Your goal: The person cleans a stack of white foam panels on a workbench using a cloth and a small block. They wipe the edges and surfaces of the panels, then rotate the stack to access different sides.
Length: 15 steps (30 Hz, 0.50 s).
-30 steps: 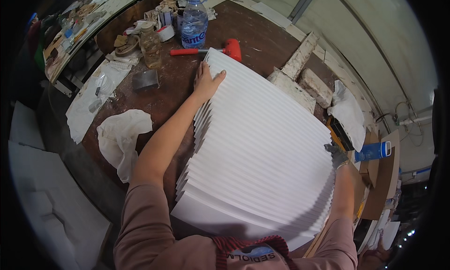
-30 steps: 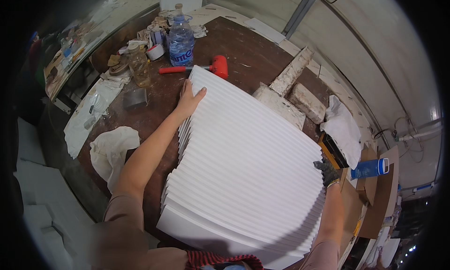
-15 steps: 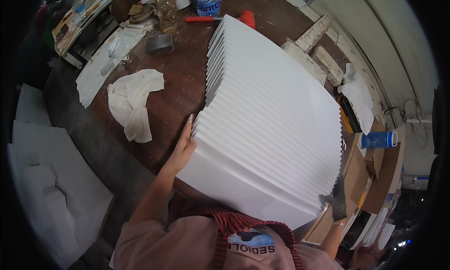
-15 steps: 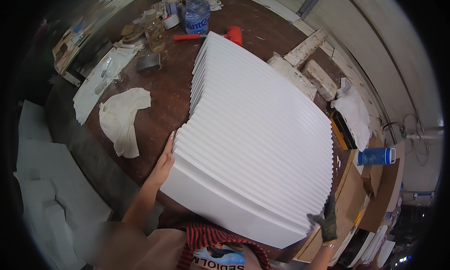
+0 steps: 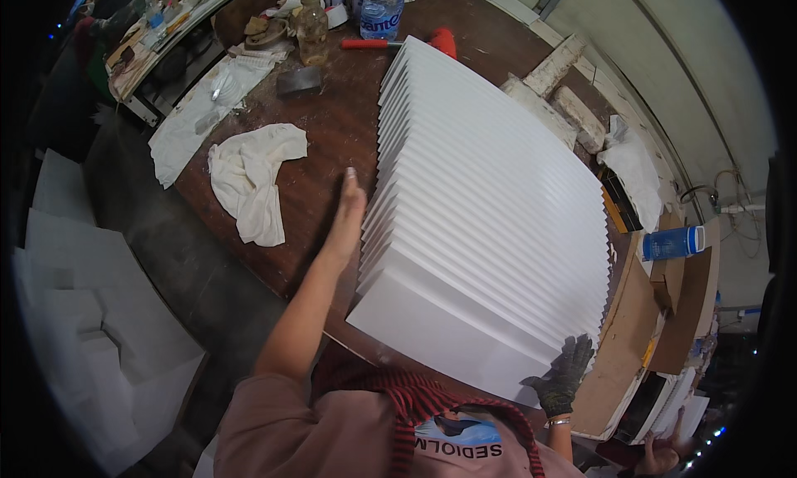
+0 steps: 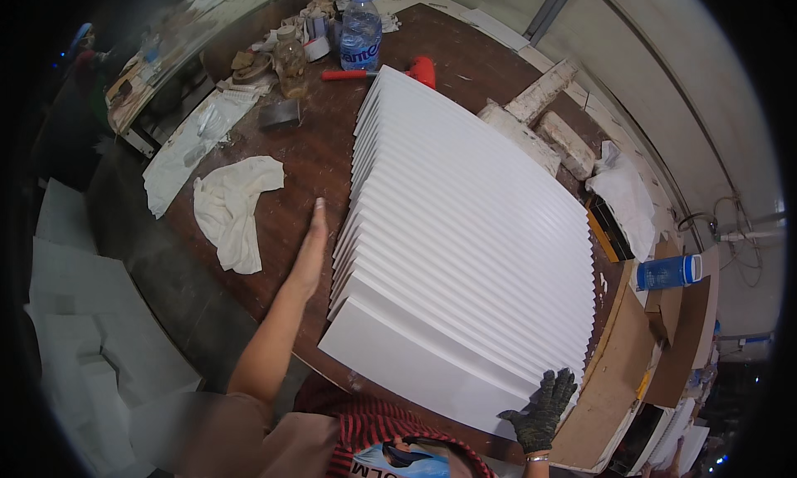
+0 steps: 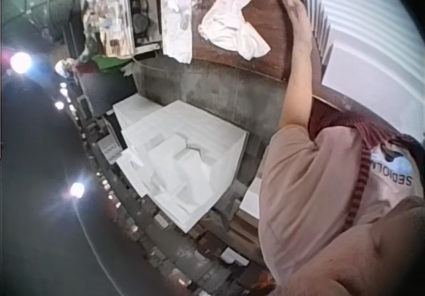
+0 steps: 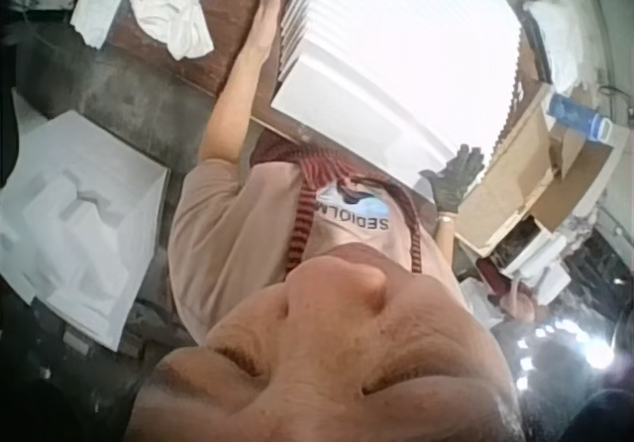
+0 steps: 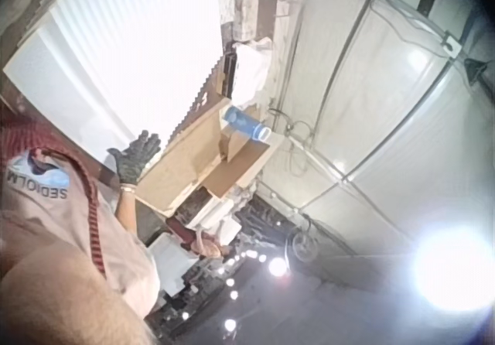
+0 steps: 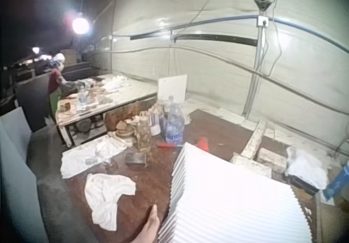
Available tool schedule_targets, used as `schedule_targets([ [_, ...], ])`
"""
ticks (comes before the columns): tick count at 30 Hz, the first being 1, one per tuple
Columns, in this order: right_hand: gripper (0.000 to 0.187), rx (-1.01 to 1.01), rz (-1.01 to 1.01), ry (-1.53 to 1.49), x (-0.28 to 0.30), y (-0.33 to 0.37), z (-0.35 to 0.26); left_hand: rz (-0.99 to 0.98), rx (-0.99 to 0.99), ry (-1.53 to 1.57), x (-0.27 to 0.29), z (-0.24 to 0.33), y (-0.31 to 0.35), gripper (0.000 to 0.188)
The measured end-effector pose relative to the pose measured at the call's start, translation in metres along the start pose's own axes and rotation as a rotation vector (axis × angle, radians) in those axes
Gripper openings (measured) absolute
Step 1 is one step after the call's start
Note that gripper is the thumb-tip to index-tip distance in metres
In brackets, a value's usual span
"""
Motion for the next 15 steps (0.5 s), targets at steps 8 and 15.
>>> schedule_targets([
  [8, 0.149, -0.048, -0.002, 0.025, -0.003, 0.006, 0.018, -0.041, 0.007, 0.053, -0.014, -0.010, -0.020, 0.088],
  [15, 0.150, -0.066, 0.015, 0.030, -0.004, 0.009, 0.025, 0.023, -0.112, -0.189, -0.017, 0.004, -0.045, 0.086],
])
Point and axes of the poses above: each hand's wrist, its own y-axis away from the middle knuckle, its own x-axis out of the back of the hand, z = x × y, the point moved 10 cm from there along -y, towards the middle knuckle, and after that the axes turned 5 degrees about -z, right-handed, at the moved point
